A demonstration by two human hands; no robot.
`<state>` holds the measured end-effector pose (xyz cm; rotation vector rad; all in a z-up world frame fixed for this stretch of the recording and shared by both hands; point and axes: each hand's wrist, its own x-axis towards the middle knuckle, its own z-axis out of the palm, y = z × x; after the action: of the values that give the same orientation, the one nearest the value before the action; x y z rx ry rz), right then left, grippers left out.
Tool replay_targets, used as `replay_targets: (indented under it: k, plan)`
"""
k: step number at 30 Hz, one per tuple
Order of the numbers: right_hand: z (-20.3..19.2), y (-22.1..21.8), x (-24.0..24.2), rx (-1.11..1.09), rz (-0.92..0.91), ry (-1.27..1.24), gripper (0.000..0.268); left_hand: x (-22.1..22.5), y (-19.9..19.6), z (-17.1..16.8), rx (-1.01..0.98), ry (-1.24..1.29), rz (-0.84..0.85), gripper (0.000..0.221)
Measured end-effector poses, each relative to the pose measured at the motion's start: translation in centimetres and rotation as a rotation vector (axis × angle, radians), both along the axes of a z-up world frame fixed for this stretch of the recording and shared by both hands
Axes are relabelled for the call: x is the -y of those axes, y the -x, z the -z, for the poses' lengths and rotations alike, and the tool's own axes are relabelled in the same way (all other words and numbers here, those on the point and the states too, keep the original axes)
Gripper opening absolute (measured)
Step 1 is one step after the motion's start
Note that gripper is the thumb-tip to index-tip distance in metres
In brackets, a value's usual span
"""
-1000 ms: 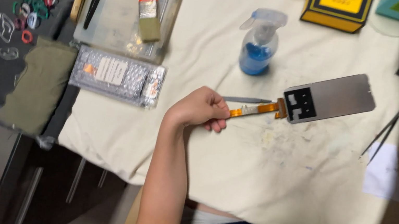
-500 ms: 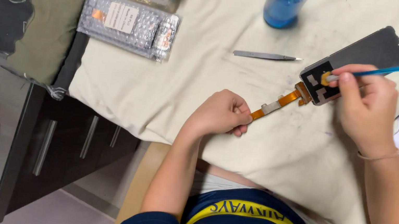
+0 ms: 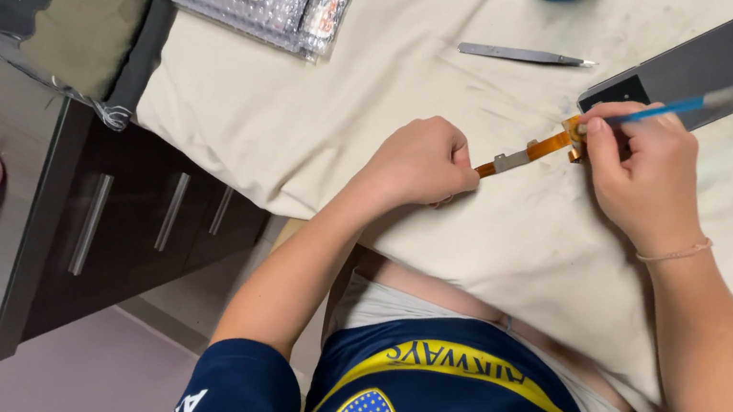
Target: Cleaning the electrical connectors on a mobile phone screen ribbon cable using a small brush and cleaning solution.
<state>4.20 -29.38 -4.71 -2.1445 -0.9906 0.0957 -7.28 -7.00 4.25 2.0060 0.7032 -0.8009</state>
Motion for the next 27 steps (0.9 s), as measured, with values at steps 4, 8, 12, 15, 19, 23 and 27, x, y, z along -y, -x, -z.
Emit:
replay_targets:
  k: [4, 8, 12, 15, 19, 23, 27]
  plan:
    - [1.2, -0.4, 0.3, 0.026, 0.016, 0.006, 0.038, -0.3, -0.1, -0.2, 0.016, 0.01, 0.017, 0.016]
    - [0.3, -0.2, -0.8, 0.019, -0.054, -0.093, 0.018, -0.4, -0.2, 1.0, 0.011, -0.03, 0.052, 0.014]
    - [1.6, -0.1, 0.3, -0.034, -0.031, -0.044, 0.029, -0.2, -0.6, 1.4, -0.011, -0.067, 0.087, 0.012]
    - [1.6, -0.1, 0.0, 0.024, -0.048, -0.098, 0.019, -0.2, -0.8, 1.7, -0.015, -0.096, 0.119, 0.011]
    - [1.7, 0.0, 0.5, 0.05, -0.017, -0.061, 0.019, -0.2, -0.6, 2.1, -0.015, -0.232, 0.202, 0.018]
    - [1.3, 0.5, 0.1, 0.156, 0.058, 0.006, 0.036, -1.5, -0.4, 2.8, 0.0, -0.331, 0.257, 0.047]
    - [1.2, 0.8, -0.4, 0.162, 0.029, -0.012, 0.02, -1.6, -0.4, 2.9, -0.023, -0.335, 0.275, 0.051]
